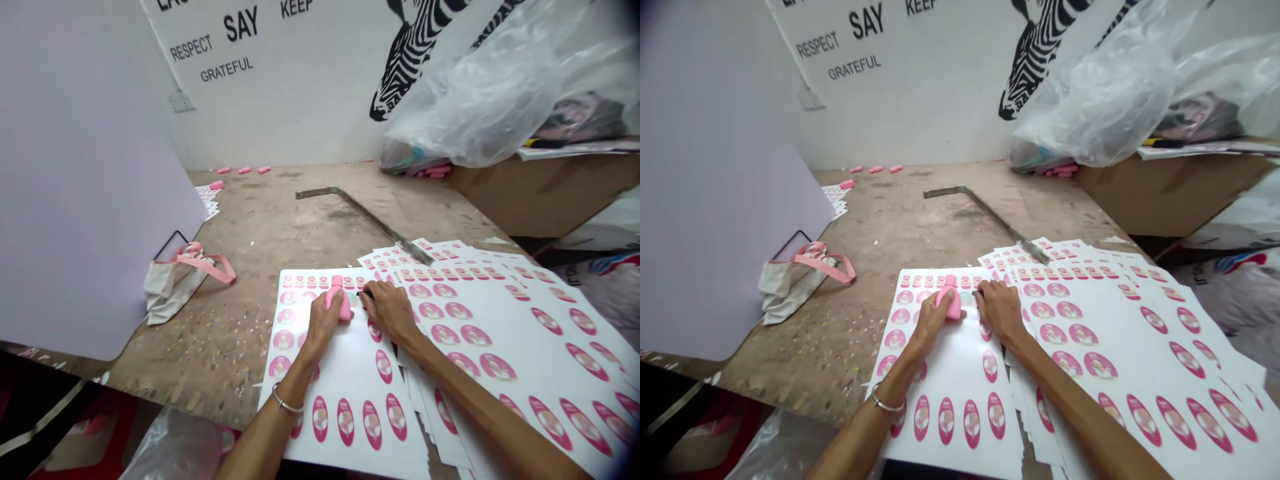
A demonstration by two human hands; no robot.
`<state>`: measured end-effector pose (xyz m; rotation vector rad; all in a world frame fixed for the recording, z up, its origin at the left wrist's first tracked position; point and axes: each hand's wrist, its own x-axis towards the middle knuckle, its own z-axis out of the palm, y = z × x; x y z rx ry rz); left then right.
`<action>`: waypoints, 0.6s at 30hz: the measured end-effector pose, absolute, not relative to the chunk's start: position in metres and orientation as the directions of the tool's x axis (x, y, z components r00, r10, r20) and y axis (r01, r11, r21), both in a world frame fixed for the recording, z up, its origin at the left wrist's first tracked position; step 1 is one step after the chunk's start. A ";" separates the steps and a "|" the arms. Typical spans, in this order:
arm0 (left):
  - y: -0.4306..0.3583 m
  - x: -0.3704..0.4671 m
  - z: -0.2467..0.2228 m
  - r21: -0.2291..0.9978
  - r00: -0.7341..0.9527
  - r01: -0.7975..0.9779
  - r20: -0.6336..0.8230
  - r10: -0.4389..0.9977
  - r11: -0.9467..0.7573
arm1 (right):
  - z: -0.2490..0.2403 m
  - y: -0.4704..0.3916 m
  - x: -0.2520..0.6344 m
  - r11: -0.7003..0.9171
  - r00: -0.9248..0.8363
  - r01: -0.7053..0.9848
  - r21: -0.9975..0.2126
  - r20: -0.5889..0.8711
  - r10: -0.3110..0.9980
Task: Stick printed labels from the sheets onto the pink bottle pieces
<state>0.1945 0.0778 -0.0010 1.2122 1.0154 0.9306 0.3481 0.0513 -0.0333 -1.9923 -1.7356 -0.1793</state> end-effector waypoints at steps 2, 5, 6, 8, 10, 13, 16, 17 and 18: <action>0.080 0.198 -0.005 0.994 0.295 -0.025 -0.098 0.951 0.110 | -0.034 0.050 0.347 -0.072 0.161 0.972 -0.222 0.415 0.895; 0.080 0.198 -0.006 0.993 0.294 -0.032 -0.099 0.951 0.113 | -0.035 0.050 0.348 -0.057 0.163 0.963 -0.262 0.404 0.900; 0.080 0.197 -0.006 0.994 0.294 -0.030 -0.096 0.951 0.110 | -0.035 0.050 0.349 -0.056 0.175 0.953 -0.297 0.393 0.903; 0.081 0.197 -0.006 0.996 0.296 -0.019 -0.083 0.952 0.093 | -0.036 0.052 0.351 -0.061 0.201 0.933 -0.355 0.371 0.907; 0.081 0.197 -0.007 0.998 0.307 -0.002 -0.064 0.949 0.068 | -0.037 0.054 0.352 -0.071 0.218 0.922 -0.380 0.357 0.908; 0.083 0.197 -0.010 0.999 0.329 0.014 -0.044 0.943 0.042 | -0.037 0.054 0.350 -0.076 0.210 0.938 -0.339 0.379 0.901; 0.084 0.196 -0.014 0.999 0.333 0.012 -0.037 0.942 0.036 | -0.037 0.052 0.347 -0.013 0.108 0.980 -0.198 0.474 0.874; 0.085 0.196 -0.014 0.999 0.332 0.009 -0.037 0.942 0.035 | -0.036 0.051 0.347 0.016 0.069 0.986 -0.164 0.503 0.861; 0.085 0.196 -0.015 0.999 0.333 0.008 -0.040 0.942 0.039 | -0.036 0.051 0.347 0.032 0.049 0.989 -0.146 0.524 0.850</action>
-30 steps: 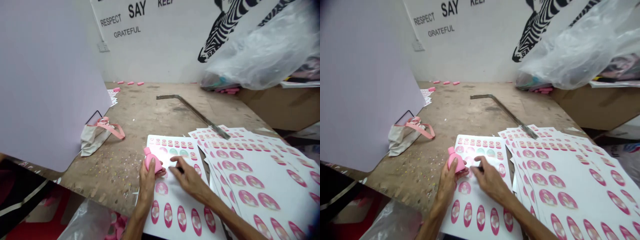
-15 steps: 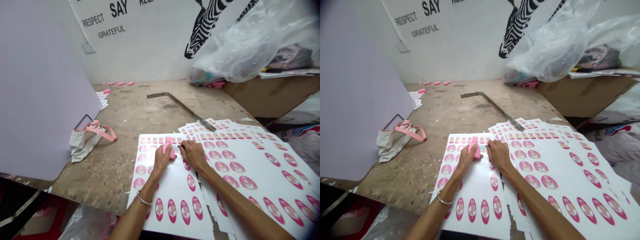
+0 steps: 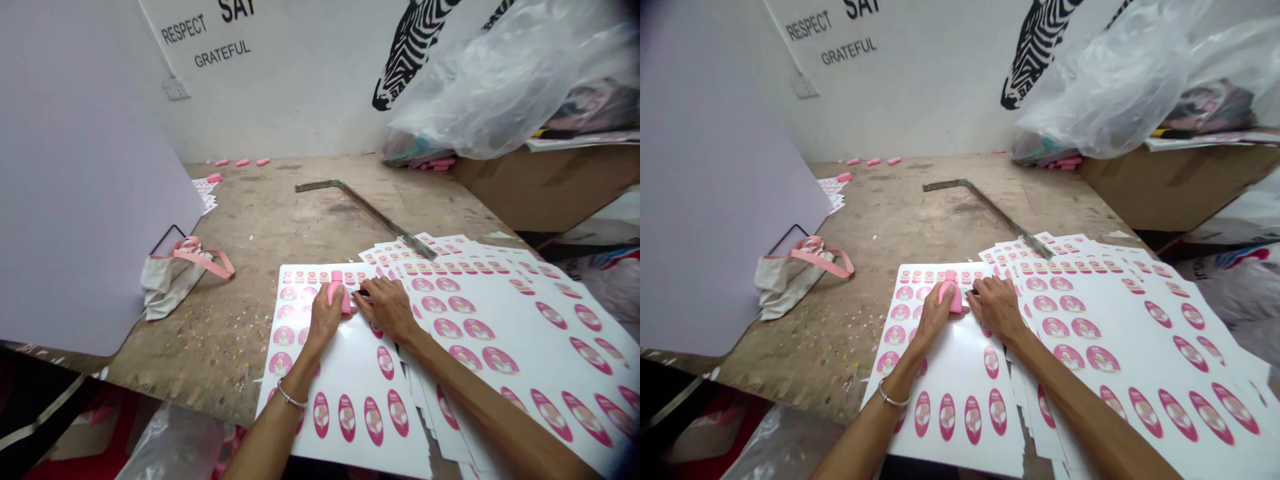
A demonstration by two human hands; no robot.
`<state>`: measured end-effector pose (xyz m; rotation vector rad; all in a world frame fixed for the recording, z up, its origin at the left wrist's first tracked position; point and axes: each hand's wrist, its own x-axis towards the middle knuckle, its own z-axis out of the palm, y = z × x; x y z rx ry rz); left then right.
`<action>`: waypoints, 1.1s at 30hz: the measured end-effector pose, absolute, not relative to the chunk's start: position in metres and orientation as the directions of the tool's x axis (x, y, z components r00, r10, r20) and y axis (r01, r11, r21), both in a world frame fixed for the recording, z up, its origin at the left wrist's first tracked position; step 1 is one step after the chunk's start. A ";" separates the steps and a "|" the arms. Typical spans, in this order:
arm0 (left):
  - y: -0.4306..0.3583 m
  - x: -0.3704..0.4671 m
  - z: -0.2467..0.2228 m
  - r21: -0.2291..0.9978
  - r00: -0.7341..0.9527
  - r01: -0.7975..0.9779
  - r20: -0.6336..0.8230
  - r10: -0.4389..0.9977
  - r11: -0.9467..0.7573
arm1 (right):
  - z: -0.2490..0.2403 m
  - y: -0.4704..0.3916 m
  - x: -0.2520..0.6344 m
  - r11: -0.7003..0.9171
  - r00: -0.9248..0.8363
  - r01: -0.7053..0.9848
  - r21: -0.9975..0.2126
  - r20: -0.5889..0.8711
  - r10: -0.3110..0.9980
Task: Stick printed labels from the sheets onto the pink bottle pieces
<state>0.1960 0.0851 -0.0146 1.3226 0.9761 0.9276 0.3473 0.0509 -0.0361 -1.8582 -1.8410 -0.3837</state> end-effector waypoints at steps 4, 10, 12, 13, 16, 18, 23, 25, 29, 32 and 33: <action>0.086 0.196 -0.014 0.997 0.343 0.006 -0.078 0.936 0.081 | -0.035 0.053 0.351 -0.047 0.125 0.984 -0.169 0.485 0.866; 0.085 0.196 -0.014 0.997 0.341 -0.006 -0.075 0.937 0.082 | -0.036 0.055 0.352 -0.035 0.118 0.980 -0.195 0.432 0.894; 0.084 0.196 -0.013 0.996 0.339 -0.006 -0.078 0.938 0.085 | -0.036 0.056 0.351 -0.035 0.126 0.976 -0.215 0.428 0.895; 0.085 0.196 -0.013 0.996 0.337 -0.007 -0.078 0.938 0.085 | -0.036 0.056 0.350 -0.031 0.127 0.974 -0.223 0.429 0.894; 0.086 0.196 -0.014 0.996 0.329 -0.016 -0.083 0.941 0.093 | -0.036 0.057 0.348 0.009 0.112 0.970 -0.244 0.479 0.871; 0.087 0.196 -0.015 0.994 0.331 -0.030 -0.092 0.939 0.108 | -0.033 0.055 0.348 0.052 0.121 0.954 -0.297 0.536 0.836; 0.086 0.191 -0.012 0.984 0.355 -0.099 -0.106 0.929 0.150 | -0.007 0.038 0.351 0.084 0.402 0.683 -0.725 0.469 0.786; 0.080 0.187 -0.007 0.968 0.378 -0.178 -0.096 0.921 0.174 | 0.006 0.028 0.348 0.105 0.419 0.536 -0.837 0.373 0.828; 0.058 0.179 0.013 0.899 0.420 -0.344 -0.111 0.901 0.271 | 0.024 0.008 0.329 0.172 0.332 0.415 -0.894 0.324 0.886; 0.042 0.173 0.027 0.877 0.434 -0.370 -0.129 0.891 0.307 | 0.030 -0.002 0.314 0.207 0.322 0.409 -0.889 0.353 0.879; 0.038 0.172 0.030 0.873 0.440 -0.377 -0.125 0.889 0.310 | 0.032 -0.004 0.310 0.219 0.319 0.415 -0.883 0.367 0.874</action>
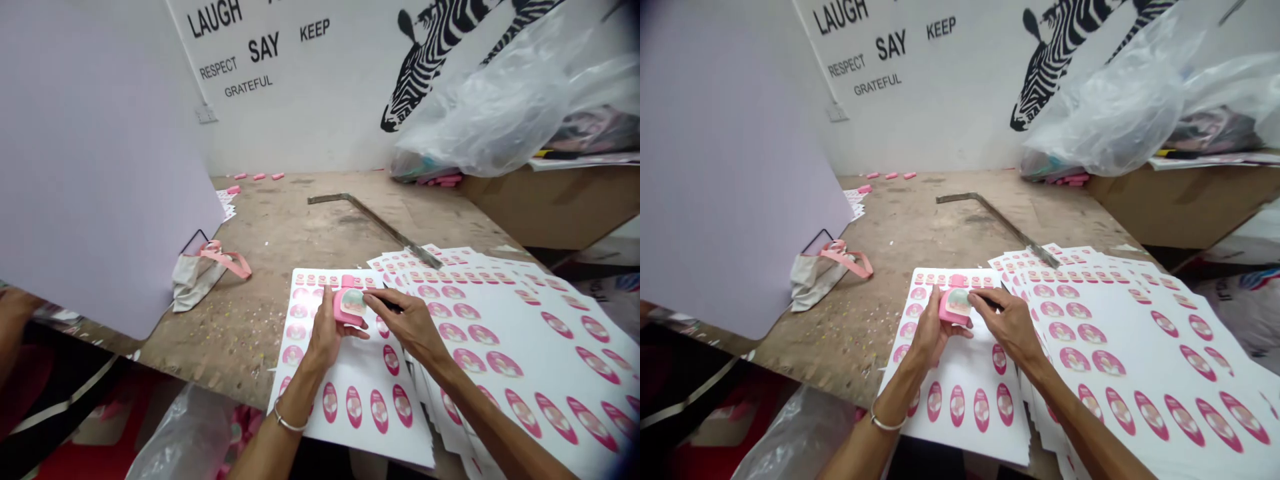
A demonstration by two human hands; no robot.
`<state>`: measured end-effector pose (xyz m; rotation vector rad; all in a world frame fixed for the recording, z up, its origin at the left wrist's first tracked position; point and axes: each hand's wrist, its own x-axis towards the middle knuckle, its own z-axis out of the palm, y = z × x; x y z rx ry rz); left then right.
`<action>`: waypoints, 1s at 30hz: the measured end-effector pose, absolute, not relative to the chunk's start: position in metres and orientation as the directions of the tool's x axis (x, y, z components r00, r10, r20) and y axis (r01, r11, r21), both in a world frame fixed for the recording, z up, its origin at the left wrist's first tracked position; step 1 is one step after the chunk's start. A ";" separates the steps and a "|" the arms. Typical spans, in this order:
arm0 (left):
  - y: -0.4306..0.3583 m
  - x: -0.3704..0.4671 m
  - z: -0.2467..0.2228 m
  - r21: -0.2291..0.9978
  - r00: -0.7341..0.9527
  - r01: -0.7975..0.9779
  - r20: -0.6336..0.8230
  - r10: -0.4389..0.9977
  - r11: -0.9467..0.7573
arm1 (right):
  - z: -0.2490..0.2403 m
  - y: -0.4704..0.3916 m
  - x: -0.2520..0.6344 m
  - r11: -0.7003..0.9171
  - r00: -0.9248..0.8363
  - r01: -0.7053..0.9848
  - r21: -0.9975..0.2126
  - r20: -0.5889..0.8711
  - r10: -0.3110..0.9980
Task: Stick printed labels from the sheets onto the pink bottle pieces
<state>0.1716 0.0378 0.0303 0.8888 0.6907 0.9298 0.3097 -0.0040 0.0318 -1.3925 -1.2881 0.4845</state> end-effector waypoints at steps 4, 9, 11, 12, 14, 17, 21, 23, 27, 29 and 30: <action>0.029 0.165 0.037 0.865 0.445 -0.395 -0.113 0.888 0.308 | 0.039 -0.011 0.300 0.269 0.286 0.441 -0.856 0.418 0.862; 0.026 0.161 0.040 0.857 0.437 -0.422 -0.095 0.894 0.297 | 0.043 -0.016 0.295 0.297 0.266 0.444 -0.845 0.441 0.857; 0.024 0.160 0.041 0.852 0.440 -0.432 -0.087 0.894 0.296 | 0.043 -0.018 0.293 0.301 0.266 0.444 -0.844 0.445 0.855; 0.023 0.160 0.042 0.852 0.441 -0.434 -0.084 0.893 0.294 | 0.043 -0.018 0.292 0.301 0.268 0.444 -0.844 0.446 0.854; 0.022 0.159 0.043 0.854 0.439 -0.434 -0.079 0.895 0.288 | 0.044 -0.019 0.291 0.302 0.272 0.448 -0.842 0.449 0.851; 0.022 0.158 0.044 0.858 0.440 -0.433 -0.066 0.895 0.276 | 0.046 -0.020 0.289 0.300 0.276 0.460 -0.835 0.456 0.846; 0.022 0.158 0.045 0.863 0.440 -0.427 -0.062 0.896 0.270 | 0.046 -0.020 0.289 0.309 0.273 0.499 -0.810 0.485 0.831; 0.022 0.159 0.046 0.862 0.443 -0.428 -0.062 0.895 0.272 | 0.046 -0.019 0.289 0.315 0.267 0.525 -0.791 0.504 0.821; 0.021 0.160 0.045 0.858 0.446 -0.436 -0.053 0.893 0.269 | 0.044 -0.019 0.289 0.330 0.256 0.539 -0.775 0.523 0.813; 0.021 0.159 0.045 0.857 0.449 -0.440 -0.049 0.892 0.269 | 0.043 -0.018 0.290 0.335 0.250 0.548 -0.767 0.532 0.809; 0.021 0.159 0.046 0.857 0.451 -0.441 -0.047 0.891 0.268 | 0.043 -0.018 0.290 0.337 0.247 0.556 -0.760 0.538 0.806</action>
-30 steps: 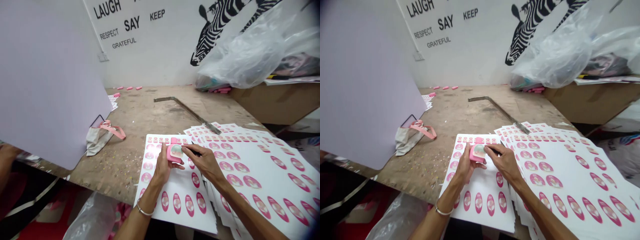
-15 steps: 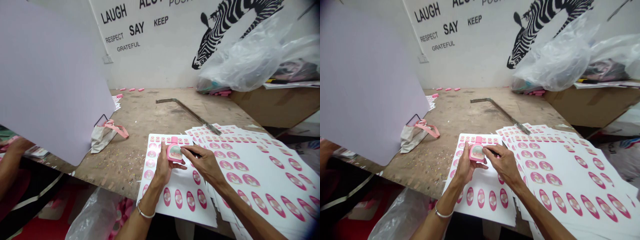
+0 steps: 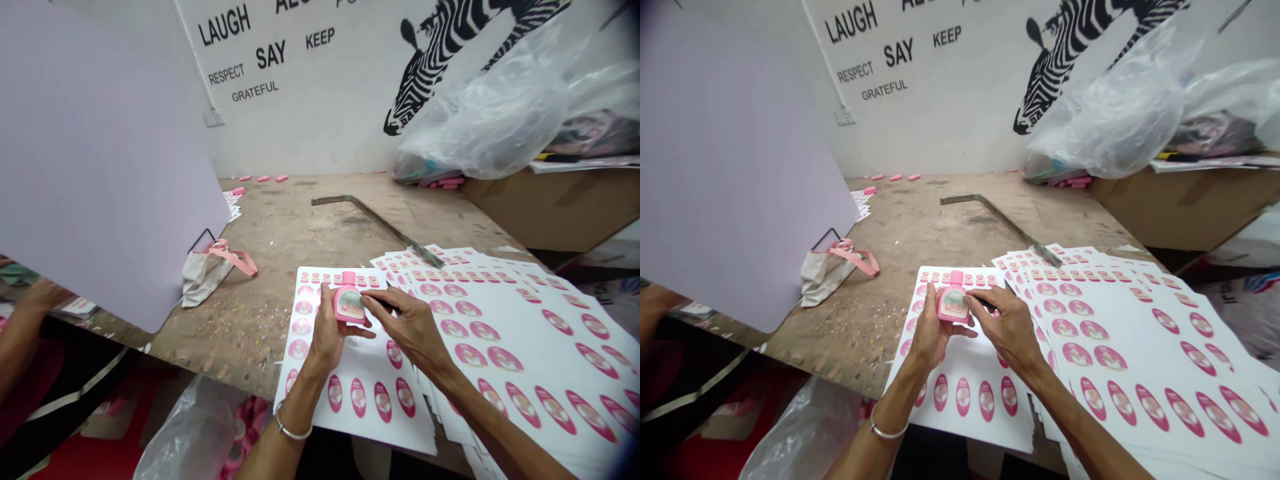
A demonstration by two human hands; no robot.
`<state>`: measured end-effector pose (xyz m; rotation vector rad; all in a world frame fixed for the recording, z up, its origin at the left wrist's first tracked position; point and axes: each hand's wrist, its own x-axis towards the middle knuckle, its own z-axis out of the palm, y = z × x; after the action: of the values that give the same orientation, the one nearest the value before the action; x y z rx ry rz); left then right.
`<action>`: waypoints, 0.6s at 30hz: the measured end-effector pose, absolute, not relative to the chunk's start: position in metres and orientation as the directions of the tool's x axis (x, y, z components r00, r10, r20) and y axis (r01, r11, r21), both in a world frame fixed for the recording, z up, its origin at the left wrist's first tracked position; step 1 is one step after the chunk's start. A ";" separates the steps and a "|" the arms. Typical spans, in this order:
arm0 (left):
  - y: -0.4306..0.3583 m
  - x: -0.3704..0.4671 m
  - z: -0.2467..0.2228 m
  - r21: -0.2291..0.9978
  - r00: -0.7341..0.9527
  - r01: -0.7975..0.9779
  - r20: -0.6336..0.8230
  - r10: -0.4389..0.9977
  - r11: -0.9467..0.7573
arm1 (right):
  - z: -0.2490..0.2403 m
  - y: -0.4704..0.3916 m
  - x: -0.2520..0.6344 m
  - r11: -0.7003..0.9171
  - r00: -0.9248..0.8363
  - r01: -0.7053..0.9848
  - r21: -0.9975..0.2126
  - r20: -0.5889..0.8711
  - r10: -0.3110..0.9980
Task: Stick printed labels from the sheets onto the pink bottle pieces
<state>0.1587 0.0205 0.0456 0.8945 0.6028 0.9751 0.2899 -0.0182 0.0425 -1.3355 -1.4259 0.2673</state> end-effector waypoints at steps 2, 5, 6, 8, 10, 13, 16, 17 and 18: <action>0.020 0.157 0.046 0.858 0.455 -0.439 -0.043 0.889 0.266 | 0.042 -0.018 0.290 0.338 0.241 0.574 -0.746 0.548 0.801; 0.019 0.155 0.048 0.867 0.472 -0.430 -0.020 0.881 0.250 | 0.042 -0.017 0.288 0.341 0.216 0.620 -0.707 0.571 0.792; 0.018 0.155 0.048 0.877 0.474 -0.423 -0.001 0.881 0.229 | 0.042 -0.017 0.288 0.337 0.203 0.646 -0.685 0.580 0.789; 0.016 0.154 0.049 0.903 0.465 -0.398 0.047 0.884 0.162 | 0.042 -0.017 0.288 0.322 0.175 0.713 -0.622 0.603 0.778; 0.012 0.153 0.050 0.923 0.443 -0.373 0.084 0.893 0.098 | 0.042 -0.018 0.293 0.271 0.150 0.804 -0.529 0.622 0.769; 0.006 0.151 0.053 0.927 0.407 -0.370 0.097 0.908 0.067 | 0.044 -0.022 0.304 0.080 0.227 0.909 -0.410 0.646 0.729; -0.004 0.149 0.049 0.935 0.375 -0.345 0.056 0.925 0.083 | 0.045 -0.029 0.305 0.062 0.330 0.843 -0.535 0.605 0.725; -0.008 0.148 0.045 0.938 0.347 -0.334 0.029 0.937 0.095 | 0.044 -0.031 0.299 0.114 0.331 0.789 -0.604 0.573 0.749; -0.011 0.147 0.040 0.938 0.304 -0.329 0.000 0.953 0.105 | 0.043 -0.032 0.291 0.158 0.324 0.729 -0.666 0.539 0.777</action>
<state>0.1473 -0.0114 0.0395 1.0438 0.7629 1.0940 0.2913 -0.0320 0.0428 -1.5742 -1.4094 0.0591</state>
